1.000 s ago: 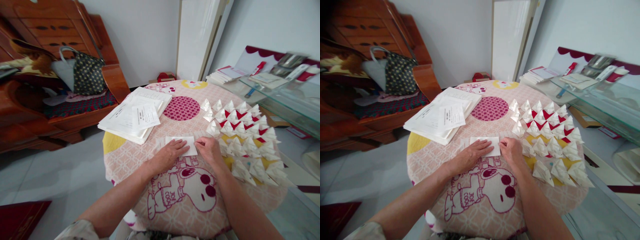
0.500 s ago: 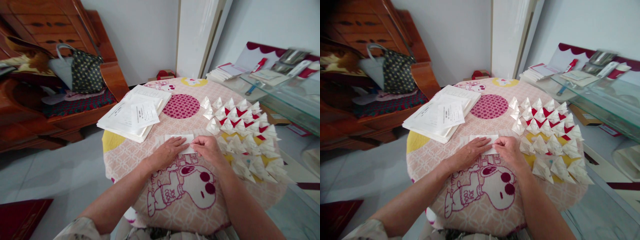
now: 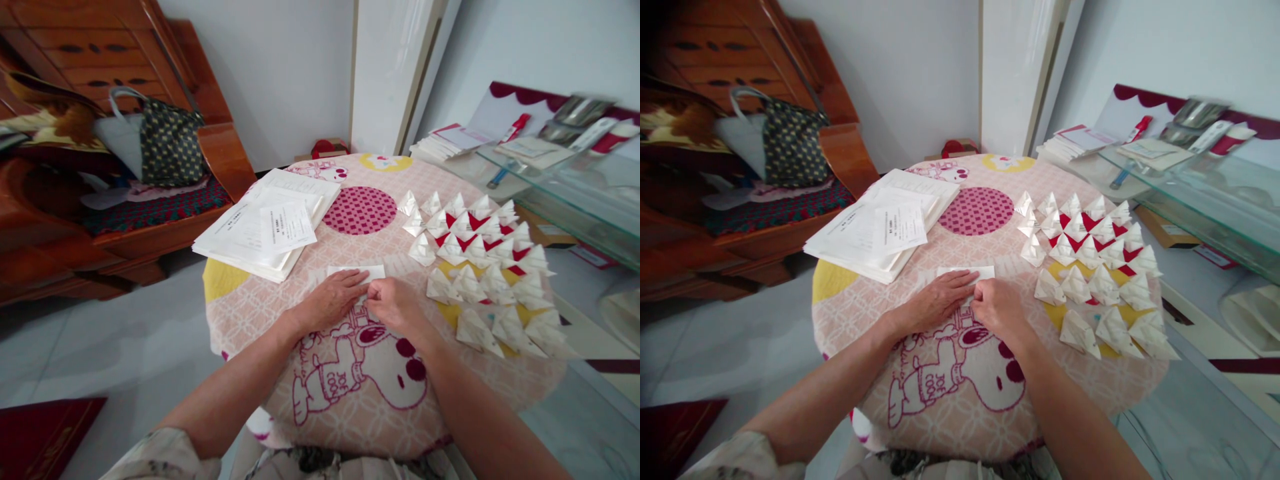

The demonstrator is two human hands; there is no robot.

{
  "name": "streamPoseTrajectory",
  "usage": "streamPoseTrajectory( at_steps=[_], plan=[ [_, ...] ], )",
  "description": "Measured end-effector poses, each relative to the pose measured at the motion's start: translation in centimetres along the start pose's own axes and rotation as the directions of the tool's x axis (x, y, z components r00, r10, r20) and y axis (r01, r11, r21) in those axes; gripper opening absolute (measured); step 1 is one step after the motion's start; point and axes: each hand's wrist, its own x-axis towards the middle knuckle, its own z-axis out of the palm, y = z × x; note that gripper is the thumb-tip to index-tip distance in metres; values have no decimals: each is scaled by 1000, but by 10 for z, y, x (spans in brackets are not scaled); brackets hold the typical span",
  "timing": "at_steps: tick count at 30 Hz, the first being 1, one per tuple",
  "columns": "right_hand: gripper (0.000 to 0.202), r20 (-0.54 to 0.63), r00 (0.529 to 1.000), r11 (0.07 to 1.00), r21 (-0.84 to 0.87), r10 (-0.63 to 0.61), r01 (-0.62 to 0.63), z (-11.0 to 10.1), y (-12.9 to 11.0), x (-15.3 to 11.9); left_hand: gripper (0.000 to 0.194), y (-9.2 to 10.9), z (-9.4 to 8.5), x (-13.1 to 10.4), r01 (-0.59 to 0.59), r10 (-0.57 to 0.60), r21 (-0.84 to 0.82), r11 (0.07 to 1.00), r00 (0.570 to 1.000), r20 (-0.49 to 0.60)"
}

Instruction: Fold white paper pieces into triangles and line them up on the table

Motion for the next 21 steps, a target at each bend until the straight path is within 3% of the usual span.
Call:
streamPoseTrajectory(
  at_steps=[6, 12, 14, 18, 21],
  plan=[
    [11, 41, 995, 992, -90, 88, -84, -6, 3, 2, 44, 1, -1, 0, -5, 4, 58, 998, 1000, 15],
    [12, 45, 992, 990, 63, 120, -123, -24, 33, -1, 48, 0, -2, 0, 3, -5, 58, 998, 999, 32],
    [12, 66, 993, 977, 185, 94, -104, -24, 37, -1, 48, 1, -3, 0, 4, -6, 50, 999, 999, 36],
    [7, 70, 997, 927, 376, -16, -11, -16, 28, 2, 47, 4, -4, 2, 16, -16, 15, 1000, 1000, -1],
    [10, 76, 997, 968, 252, -21, 2, -10, 17, 3, 47, 10, -2, 4, 88, -90, -23, 996, 994, -57]
  ],
)
